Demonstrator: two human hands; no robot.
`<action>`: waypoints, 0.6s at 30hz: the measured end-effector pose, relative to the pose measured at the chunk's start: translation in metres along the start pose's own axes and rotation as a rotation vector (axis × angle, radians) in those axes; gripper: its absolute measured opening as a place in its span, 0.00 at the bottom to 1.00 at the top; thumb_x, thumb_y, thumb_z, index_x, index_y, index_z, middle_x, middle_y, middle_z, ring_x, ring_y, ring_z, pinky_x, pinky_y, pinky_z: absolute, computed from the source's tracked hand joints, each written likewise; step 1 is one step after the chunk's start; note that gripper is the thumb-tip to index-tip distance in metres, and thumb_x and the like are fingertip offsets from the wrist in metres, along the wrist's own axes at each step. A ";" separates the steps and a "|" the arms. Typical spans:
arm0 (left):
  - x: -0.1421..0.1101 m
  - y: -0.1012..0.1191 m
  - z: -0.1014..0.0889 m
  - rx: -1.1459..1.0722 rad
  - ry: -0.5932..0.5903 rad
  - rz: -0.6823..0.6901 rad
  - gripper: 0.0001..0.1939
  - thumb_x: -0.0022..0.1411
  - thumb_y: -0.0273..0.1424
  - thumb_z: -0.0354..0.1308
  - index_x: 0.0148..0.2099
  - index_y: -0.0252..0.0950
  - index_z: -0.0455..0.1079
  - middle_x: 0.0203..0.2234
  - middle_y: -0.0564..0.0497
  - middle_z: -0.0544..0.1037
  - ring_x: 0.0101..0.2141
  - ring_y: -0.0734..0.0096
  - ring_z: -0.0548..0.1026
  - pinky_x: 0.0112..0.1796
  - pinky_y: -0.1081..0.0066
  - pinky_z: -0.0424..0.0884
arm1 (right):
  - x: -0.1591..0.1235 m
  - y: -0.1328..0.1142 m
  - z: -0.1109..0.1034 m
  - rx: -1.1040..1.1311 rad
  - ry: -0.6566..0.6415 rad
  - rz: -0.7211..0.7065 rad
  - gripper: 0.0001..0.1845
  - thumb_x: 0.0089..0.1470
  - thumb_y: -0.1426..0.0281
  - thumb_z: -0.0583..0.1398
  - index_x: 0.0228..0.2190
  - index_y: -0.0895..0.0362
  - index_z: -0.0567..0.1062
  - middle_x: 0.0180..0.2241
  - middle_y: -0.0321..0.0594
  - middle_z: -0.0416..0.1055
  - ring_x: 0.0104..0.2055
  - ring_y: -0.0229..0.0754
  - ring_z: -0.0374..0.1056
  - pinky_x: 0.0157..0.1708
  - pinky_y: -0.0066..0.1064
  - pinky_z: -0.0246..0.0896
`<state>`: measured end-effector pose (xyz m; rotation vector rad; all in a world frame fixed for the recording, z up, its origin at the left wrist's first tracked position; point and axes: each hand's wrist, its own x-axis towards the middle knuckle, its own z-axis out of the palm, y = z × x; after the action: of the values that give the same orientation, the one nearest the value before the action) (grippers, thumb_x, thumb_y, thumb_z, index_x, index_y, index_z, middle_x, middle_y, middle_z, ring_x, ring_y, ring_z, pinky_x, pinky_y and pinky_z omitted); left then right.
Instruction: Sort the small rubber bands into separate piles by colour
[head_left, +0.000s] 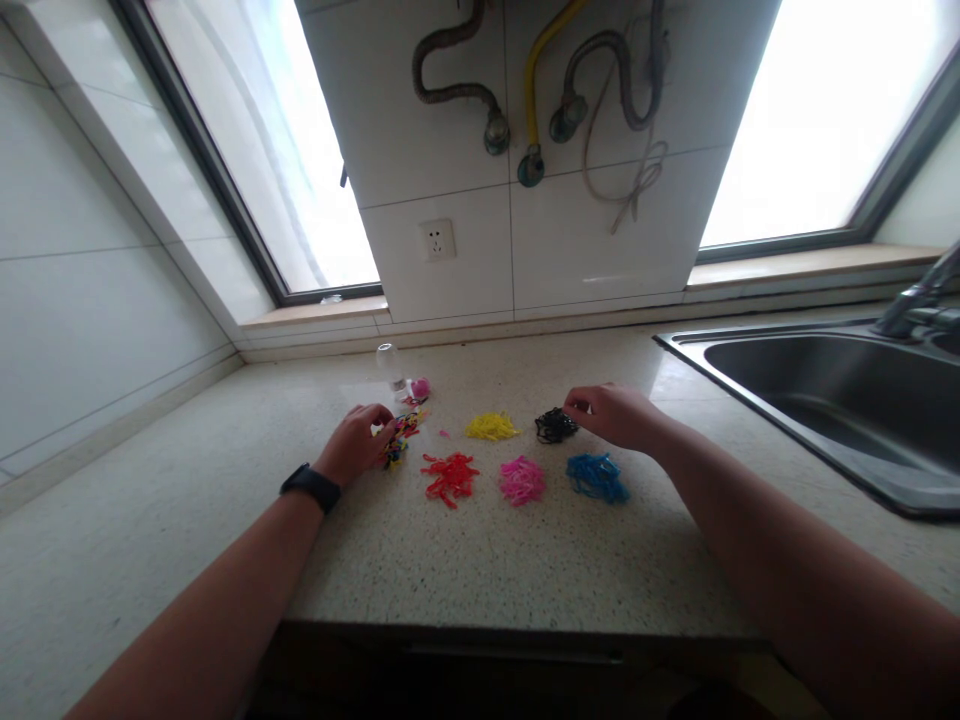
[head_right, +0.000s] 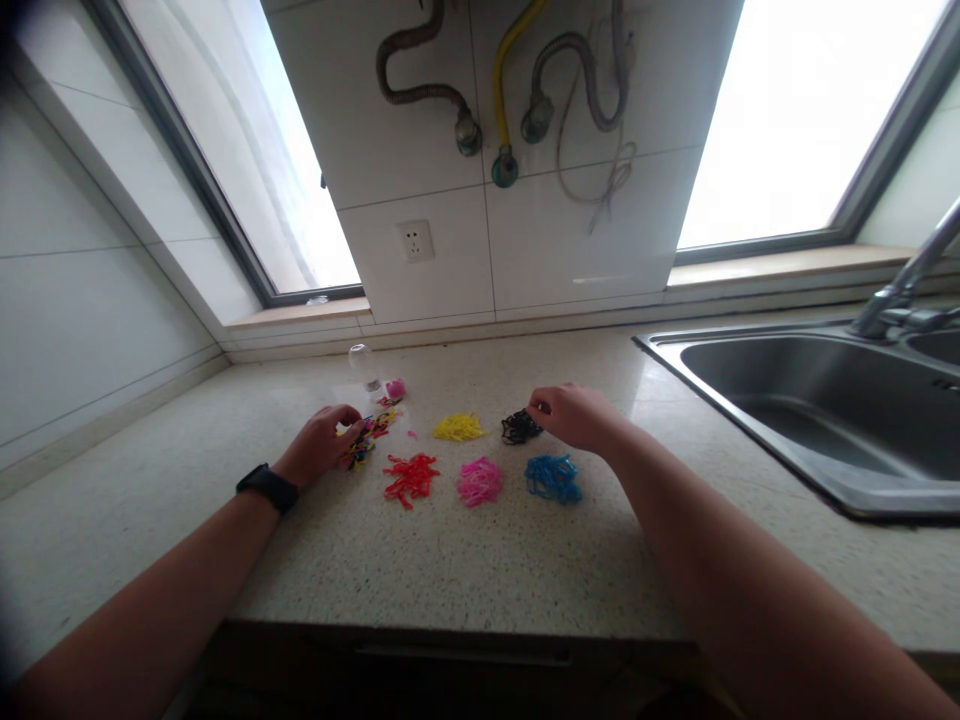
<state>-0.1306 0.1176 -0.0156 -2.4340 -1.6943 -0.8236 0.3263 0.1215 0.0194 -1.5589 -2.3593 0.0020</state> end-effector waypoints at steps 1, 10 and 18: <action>0.000 0.000 0.000 0.000 -0.001 0.000 0.10 0.67 0.37 0.55 0.38 0.37 0.73 0.33 0.47 0.78 0.37 0.59 0.74 0.41 0.63 0.69 | 0.000 0.000 0.000 -0.002 -0.002 -0.001 0.13 0.61 0.61 0.57 0.37 0.50 0.81 0.32 0.39 0.80 0.33 0.43 0.72 0.30 0.32 0.52; 0.000 0.005 0.001 -0.013 0.013 0.017 0.08 0.67 0.36 0.57 0.38 0.38 0.72 0.33 0.48 0.78 0.37 0.60 0.74 0.40 0.63 0.69 | -0.001 -0.004 -0.004 -0.008 -0.009 -0.005 0.13 0.62 0.60 0.56 0.37 0.50 0.80 0.33 0.39 0.80 0.33 0.43 0.73 0.30 0.32 0.52; 0.001 0.043 -0.006 -0.121 0.077 0.084 0.06 0.67 0.34 0.58 0.37 0.38 0.71 0.33 0.49 0.77 0.37 0.62 0.74 0.41 0.64 0.69 | -0.003 -0.011 -0.007 -0.004 -0.005 -0.031 0.11 0.61 0.62 0.57 0.36 0.50 0.80 0.32 0.37 0.80 0.31 0.41 0.71 0.29 0.32 0.50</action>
<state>-0.0940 0.0994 0.0003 -2.4953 -1.5484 -1.0225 0.3190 0.1130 0.0268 -1.5259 -2.3890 -0.0058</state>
